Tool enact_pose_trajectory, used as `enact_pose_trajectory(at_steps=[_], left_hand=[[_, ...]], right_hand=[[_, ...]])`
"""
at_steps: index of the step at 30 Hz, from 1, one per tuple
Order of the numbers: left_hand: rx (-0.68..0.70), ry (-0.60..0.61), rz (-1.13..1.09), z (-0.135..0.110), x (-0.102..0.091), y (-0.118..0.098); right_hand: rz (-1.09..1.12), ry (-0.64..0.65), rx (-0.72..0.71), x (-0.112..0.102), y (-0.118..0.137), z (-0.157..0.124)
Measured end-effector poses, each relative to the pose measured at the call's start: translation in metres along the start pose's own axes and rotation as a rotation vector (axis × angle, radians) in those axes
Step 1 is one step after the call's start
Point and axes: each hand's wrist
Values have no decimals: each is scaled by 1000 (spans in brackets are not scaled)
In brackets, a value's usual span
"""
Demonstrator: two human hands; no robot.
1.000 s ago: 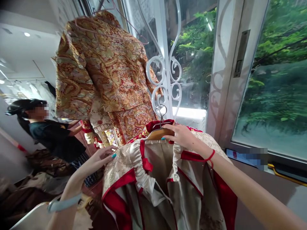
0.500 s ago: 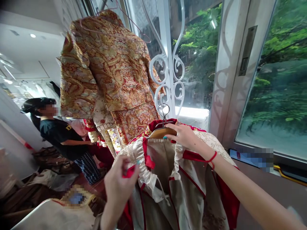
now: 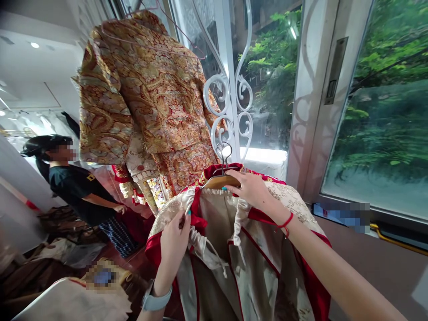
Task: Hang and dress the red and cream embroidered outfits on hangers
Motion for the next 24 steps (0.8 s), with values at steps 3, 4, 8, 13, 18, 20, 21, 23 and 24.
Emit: enact_pose_trajectory(at_steps=[3,4,8,13,18,20,21,23,24], left_hand=[[42,22,-231,5,-3,3],[57,7,-339,8,-5,3],[15,-169,-621,18,-10,-4],[-18,-275,-751,23,-15,-20],[36,-329,-750,28,-27,-33],[57,-324,-717,29,-31,-35],[61,-312,-696,30,-34,-35],[70,-280,-653,31,-37,-34],[79,-266,-632,31,-39,-33]], right_hand=[[-27,-262,29,4,24,-15],[8,-342,16,8,35,-21],[415,-155,-112,33,82,-32],[854,169,-69,71,111,-7],[1094,165,27,93,123,8],[1047,155,-22,86,124,6],[968,134,-64,78,122,6],[756,42,-158,55,114,11],[649,-5,-206,43,108,17]])
Point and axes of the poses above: each hand's wrist, its own z-axis towards the middle knuckle, its own x-axis out of the palm, y = z × x, and after that the axes turned 4 degrees about -y, right-handed
